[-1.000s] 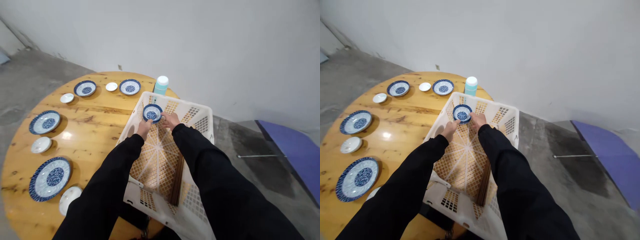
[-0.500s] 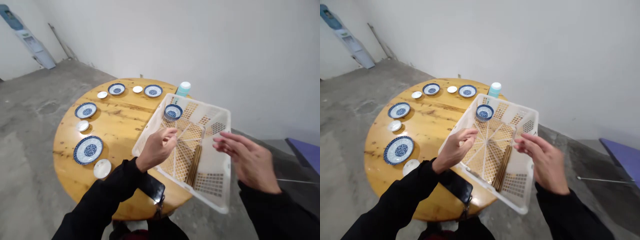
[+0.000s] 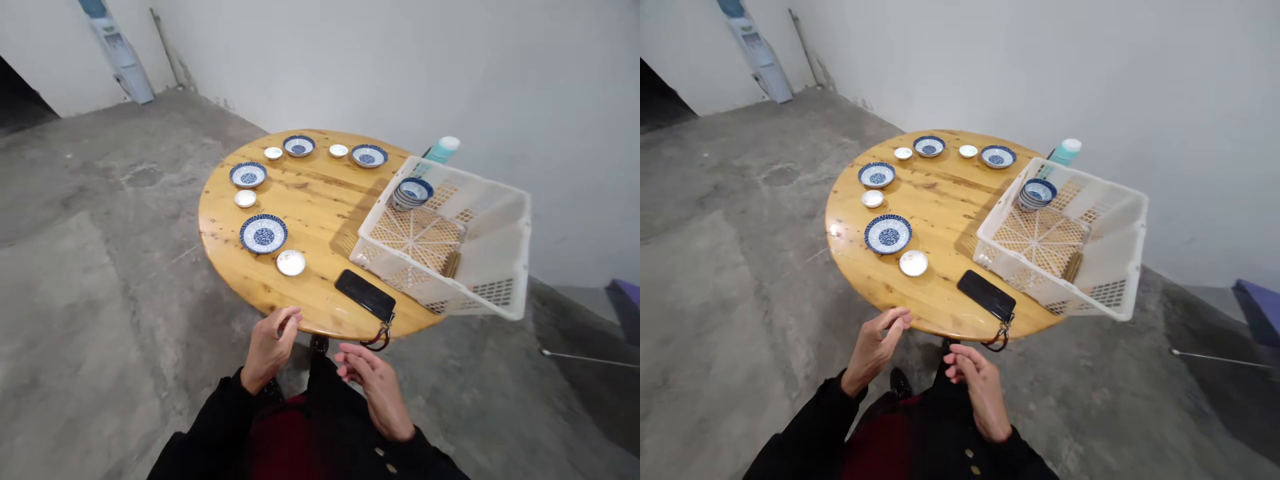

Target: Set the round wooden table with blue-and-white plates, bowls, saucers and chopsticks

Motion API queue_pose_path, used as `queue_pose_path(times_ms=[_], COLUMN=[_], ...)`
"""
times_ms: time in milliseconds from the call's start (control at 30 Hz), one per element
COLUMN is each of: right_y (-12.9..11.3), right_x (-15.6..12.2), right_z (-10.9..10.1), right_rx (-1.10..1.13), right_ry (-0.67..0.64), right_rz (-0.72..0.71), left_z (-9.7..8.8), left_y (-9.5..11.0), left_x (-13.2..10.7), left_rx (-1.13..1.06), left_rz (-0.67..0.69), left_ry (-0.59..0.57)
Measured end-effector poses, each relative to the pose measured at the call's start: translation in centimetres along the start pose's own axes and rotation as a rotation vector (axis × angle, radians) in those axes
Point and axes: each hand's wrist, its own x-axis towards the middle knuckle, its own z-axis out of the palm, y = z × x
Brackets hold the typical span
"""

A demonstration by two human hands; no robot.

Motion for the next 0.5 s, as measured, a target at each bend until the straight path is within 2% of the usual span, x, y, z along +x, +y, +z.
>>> queue_pose_path(times_ms=[100, 233, 367, 500], right_y=[1.3, 3.2, 4.7, 6.0], right_x=[-1.0, -1.1, 0.0, 2.1], right_z=[4.2, 8.1, 10.9, 14.0], right_rx=[-0.047, -0.145, -0.218, -0.244], right_ry=[-0.210, -0.418, -0.489, -0.502], right_rz=[0.032, 0.065, 0.100, 0.156], left_z=[-2.6, -5.0, -6.8, -9.1], left_y=[-1.5, -3.0, -4.9, -6.9], left_x=[-3.2, -5.9, -6.7, -5.6], left_rx=[0.013, -0.016, -0.036, -0.035], left_rz=[-0.031, -0.100, -0.185, -0.237], left_ry=[0.009, 0.006, 0.007, -0.005])
